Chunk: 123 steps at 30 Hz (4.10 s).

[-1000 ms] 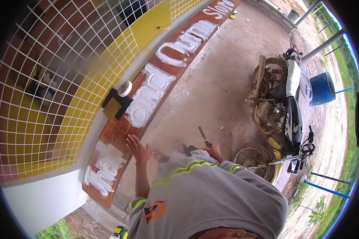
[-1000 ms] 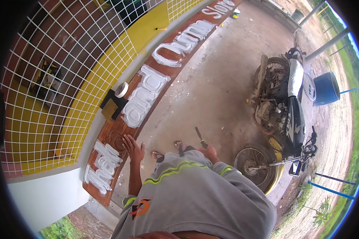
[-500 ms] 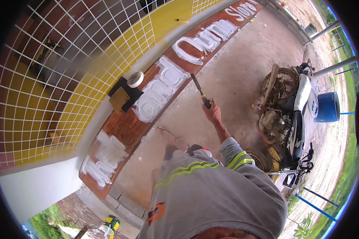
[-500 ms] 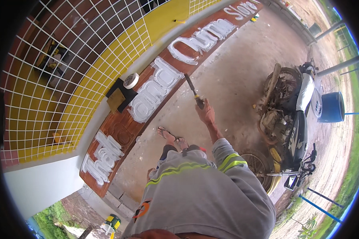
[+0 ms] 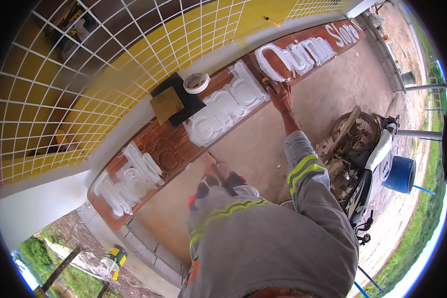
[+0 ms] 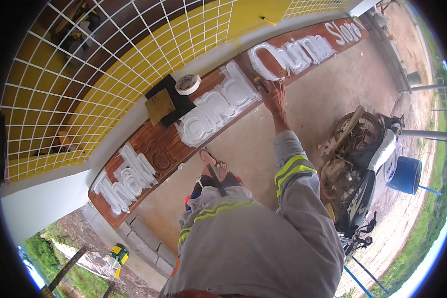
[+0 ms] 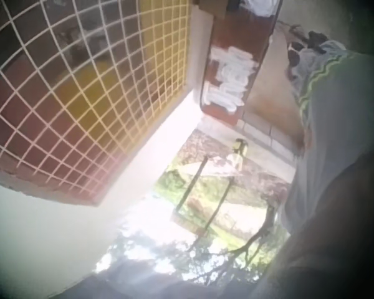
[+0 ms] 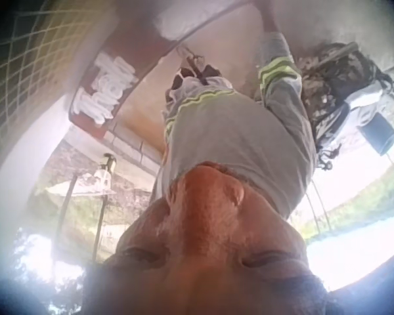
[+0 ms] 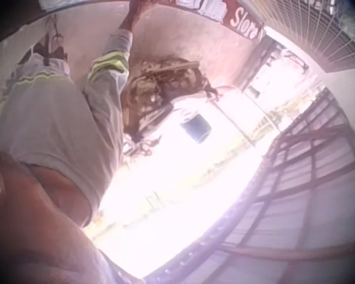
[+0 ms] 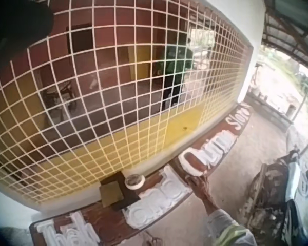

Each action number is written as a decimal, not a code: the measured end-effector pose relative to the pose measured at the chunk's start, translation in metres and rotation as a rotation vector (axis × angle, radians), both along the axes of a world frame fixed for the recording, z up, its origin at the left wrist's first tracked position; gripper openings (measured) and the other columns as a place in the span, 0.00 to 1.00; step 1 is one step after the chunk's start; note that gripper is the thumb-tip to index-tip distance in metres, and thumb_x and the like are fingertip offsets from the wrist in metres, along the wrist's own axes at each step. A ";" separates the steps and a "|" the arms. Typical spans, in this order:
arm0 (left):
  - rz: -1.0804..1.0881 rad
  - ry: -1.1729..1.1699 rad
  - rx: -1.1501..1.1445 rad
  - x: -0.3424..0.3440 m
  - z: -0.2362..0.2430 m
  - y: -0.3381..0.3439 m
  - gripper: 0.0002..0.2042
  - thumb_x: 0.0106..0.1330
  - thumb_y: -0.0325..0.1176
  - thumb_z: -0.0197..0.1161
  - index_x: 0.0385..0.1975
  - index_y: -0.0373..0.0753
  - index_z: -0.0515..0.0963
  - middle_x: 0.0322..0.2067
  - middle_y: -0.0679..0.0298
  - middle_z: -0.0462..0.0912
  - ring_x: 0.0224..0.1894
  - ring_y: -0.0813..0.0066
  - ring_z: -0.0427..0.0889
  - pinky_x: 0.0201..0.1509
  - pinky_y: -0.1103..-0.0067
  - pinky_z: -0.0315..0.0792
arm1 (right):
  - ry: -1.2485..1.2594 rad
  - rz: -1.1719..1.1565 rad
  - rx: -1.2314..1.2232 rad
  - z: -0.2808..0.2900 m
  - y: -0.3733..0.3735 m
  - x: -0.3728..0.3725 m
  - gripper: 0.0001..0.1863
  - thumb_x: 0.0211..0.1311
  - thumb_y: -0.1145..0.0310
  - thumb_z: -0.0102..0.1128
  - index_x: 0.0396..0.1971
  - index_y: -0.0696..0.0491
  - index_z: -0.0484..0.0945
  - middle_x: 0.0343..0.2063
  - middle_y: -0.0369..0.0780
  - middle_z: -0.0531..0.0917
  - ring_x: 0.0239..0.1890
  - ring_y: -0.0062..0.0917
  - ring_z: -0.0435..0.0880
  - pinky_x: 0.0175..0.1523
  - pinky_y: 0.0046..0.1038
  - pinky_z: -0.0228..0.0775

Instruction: The person carves letters into a wooden board and applies tape to parts of the board.

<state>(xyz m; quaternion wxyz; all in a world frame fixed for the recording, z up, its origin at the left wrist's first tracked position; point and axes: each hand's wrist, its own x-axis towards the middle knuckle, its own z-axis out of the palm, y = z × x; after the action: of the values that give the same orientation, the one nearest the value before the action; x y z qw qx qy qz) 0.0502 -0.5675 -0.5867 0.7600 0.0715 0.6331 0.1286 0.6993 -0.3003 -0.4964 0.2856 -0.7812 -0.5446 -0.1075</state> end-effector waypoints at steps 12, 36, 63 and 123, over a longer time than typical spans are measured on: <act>-1.584 0.453 0.179 0.126 -0.100 0.021 0.75 0.43 0.63 0.78 0.71 0.31 0.20 0.69 0.28 0.50 0.69 0.34 0.61 0.71 0.56 0.60 | 1.048 -0.250 -1.338 -0.183 -0.345 -0.268 0.34 0.57 0.48 0.61 0.55 0.59 0.75 0.51 0.58 0.79 0.60 0.51 0.75 0.65 0.43 0.68; -1.542 0.746 -0.102 0.190 -0.152 0.060 0.70 0.41 0.50 0.82 0.74 0.34 0.31 0.66 0.42 0.59 0.66 0.48 0.67 0.66 0.57 0.68 | 0.256 0.035 -0.039 0.034 0.017 -0.095 0.16 0.48 0.84 0.67 0.38 0.53 0.81 0.34 0.39 0.80 0.38 0.34 0.78 0.45 0.33 0.70; -1.620 0.374 0.609 0.140 -0.063 0.069 0.31 0.66 0.49 0.58 0.61 0.29 0.70 0.58 0.39 0.73 0.63 0.41 0.69 0.67 0.57 0.64 | 0.757 0.233 -0.489 0.033 -0.119 -0.209 0.05 0.64 0.72 0.58 0.34 0.58 0.79 0.33 0.47 0.85 0.35 0.45 0.84 0.39 0.39 0.73; -0.448 0.381 1.329 0.072 0.267 -0.041 0.16 0.55 0.30 0.68 0.44 0.34 0.80 0.42 0.53 0.85 0.44 0.56 0.82 0.55 0.68 0.73 | 1.734 0.553 -0.724 0.134 -0.257 -0.352 0.17 0.71 0.68 0.55 0.55 0.60 0.74 0.46 0.41 0.81 0.42 0.22 0.83 0.42 0.24 0.78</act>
<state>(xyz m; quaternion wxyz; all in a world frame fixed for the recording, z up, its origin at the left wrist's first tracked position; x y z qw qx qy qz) 0.1222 -0.6086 -0.3201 0.4405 0.6674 0.5127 0.3126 0.3474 -0.5574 -0.3624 0.3448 -0.4744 -0.3098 0.7484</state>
